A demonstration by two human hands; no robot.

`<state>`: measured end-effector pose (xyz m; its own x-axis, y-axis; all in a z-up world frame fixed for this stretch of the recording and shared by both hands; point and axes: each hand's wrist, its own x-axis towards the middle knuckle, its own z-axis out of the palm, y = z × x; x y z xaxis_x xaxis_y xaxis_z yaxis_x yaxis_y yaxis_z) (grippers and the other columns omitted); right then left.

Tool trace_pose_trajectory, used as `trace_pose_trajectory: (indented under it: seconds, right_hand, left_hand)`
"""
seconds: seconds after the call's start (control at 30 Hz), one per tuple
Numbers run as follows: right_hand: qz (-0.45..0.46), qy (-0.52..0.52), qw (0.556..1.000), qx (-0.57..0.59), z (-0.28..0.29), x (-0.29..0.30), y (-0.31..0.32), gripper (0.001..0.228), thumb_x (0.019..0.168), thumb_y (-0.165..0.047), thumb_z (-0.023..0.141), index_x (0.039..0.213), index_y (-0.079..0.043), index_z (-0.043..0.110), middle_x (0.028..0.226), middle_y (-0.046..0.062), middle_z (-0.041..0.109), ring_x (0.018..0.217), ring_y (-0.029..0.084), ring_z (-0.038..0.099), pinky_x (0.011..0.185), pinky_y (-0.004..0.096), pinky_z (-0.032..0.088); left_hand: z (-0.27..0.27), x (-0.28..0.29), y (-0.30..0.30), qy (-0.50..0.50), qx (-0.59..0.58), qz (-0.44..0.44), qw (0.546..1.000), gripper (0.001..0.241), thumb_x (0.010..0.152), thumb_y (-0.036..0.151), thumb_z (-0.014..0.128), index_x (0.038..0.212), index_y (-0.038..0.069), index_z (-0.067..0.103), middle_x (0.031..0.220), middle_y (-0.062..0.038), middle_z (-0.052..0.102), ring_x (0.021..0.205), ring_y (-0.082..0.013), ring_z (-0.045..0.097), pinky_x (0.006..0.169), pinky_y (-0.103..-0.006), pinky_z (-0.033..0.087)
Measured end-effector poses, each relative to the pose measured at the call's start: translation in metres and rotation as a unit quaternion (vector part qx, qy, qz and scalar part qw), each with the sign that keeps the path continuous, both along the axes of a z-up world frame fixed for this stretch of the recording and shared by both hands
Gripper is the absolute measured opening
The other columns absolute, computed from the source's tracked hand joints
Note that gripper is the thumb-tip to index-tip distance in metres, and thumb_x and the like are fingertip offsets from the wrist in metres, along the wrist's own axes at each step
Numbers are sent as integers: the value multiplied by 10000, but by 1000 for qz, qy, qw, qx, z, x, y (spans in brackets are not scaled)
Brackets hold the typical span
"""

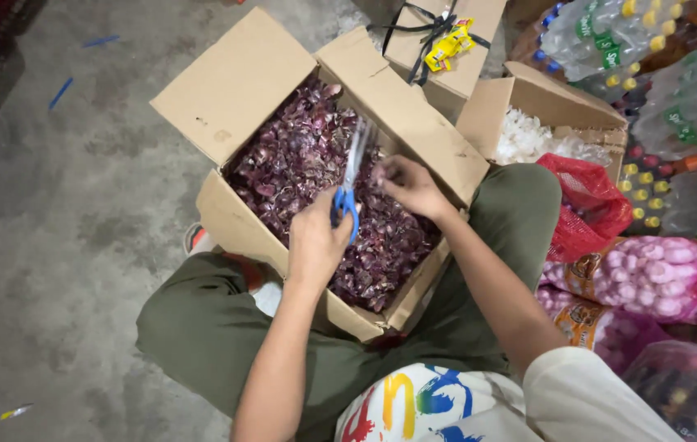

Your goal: Trim the ends of shallots using scissors and sort them into a cardboard box.

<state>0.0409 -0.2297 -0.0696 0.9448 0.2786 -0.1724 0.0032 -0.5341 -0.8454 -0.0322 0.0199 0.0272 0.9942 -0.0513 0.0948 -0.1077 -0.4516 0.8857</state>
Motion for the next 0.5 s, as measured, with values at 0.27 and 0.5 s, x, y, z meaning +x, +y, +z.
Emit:
trace_pose_trajectory:
  seconds: [0.27,0.5]
  right_hand:
    - [-96,82,872,473,35,-13,0,400,1062,-52,568,1448,43,523,1333,162,640,1150,221,677,1007,332,571]
    - [-132,97,794,586,53,-26,14,390,1086,-77,516,1454,54,504,1319,135,657,1188,224,672,1051,344,571]
  left_hand:
    - [-3,-2,-12,-39,-10,-65,997,515,832,51,714,1319,-59,590,962,-286,694,853,-449,703,745,-500,547]
    - [-20,-8,-24,-55,-27,-73,995,500,843,95,757,1286,-66,590,1028,-300,695,933,-461,698,798,-493,554]
